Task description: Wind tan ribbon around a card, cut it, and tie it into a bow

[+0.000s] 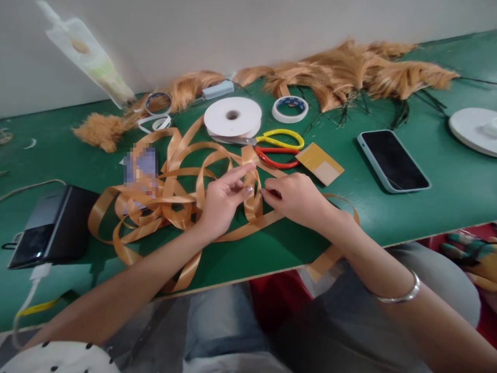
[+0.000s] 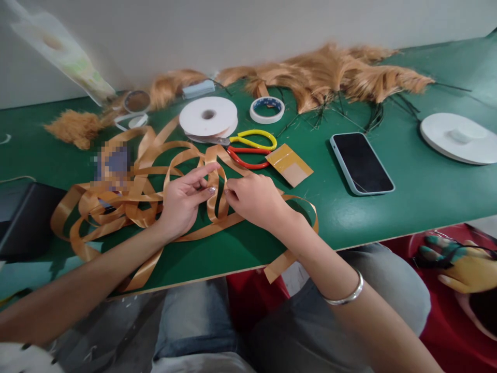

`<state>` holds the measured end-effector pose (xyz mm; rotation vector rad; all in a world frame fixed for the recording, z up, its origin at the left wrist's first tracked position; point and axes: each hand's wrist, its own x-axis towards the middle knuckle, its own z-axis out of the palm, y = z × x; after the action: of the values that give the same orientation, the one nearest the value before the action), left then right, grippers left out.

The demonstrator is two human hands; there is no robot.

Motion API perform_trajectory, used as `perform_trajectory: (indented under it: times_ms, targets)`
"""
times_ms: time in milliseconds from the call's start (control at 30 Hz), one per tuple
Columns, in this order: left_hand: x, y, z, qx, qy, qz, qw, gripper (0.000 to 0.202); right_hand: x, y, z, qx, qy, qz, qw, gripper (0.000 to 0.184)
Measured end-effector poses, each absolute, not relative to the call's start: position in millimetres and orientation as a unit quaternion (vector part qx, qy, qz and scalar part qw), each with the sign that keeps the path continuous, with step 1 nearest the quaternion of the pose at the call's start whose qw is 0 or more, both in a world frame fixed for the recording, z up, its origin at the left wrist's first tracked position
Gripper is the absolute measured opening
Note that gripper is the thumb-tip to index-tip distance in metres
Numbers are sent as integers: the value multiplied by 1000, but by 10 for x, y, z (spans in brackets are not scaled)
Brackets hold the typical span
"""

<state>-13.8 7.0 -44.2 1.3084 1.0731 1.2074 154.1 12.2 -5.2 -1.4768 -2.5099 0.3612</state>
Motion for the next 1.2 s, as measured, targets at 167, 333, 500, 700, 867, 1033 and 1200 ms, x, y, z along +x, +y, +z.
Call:
perform_trajectory:
  times_ms: [167, 333, 500, 700, 867, 1033, 1200]
  targets:
    - [-134, 71, -433, 545, 438, 501, 510, 42, 1548, 115, -59, -501, -853, 112, 92, 30]
    - [-106, 71, -383, 525, 436, 498, 535, 28, 1510, 80, -69, -502, -853, 110, 94, 28]
    - [-78, 68, -354, 512, 437, 495, 549, 35, 1479, 46, -108, -477, -865, 112, 110, 32]
    - [-76, 52, -320, 519, 489, 478, 513, 34, 1468, 47, -105, -486, -850, 122, 161, 30]
    - [-68, 21, -249, 560, 516, 436, 480, 45, 1451, 36, -49, -512, -814, 149, 229, 29]
    - [-79, 9, -224, 604, 529, 373, 465, 59, 1437, 21, -32, -520, -786, 170, 289, 31]
    - [-131, 56, -285, 620, 454, 375, 518, 51, 1418, 7, -57, -492, -794, 179, 310, 30]
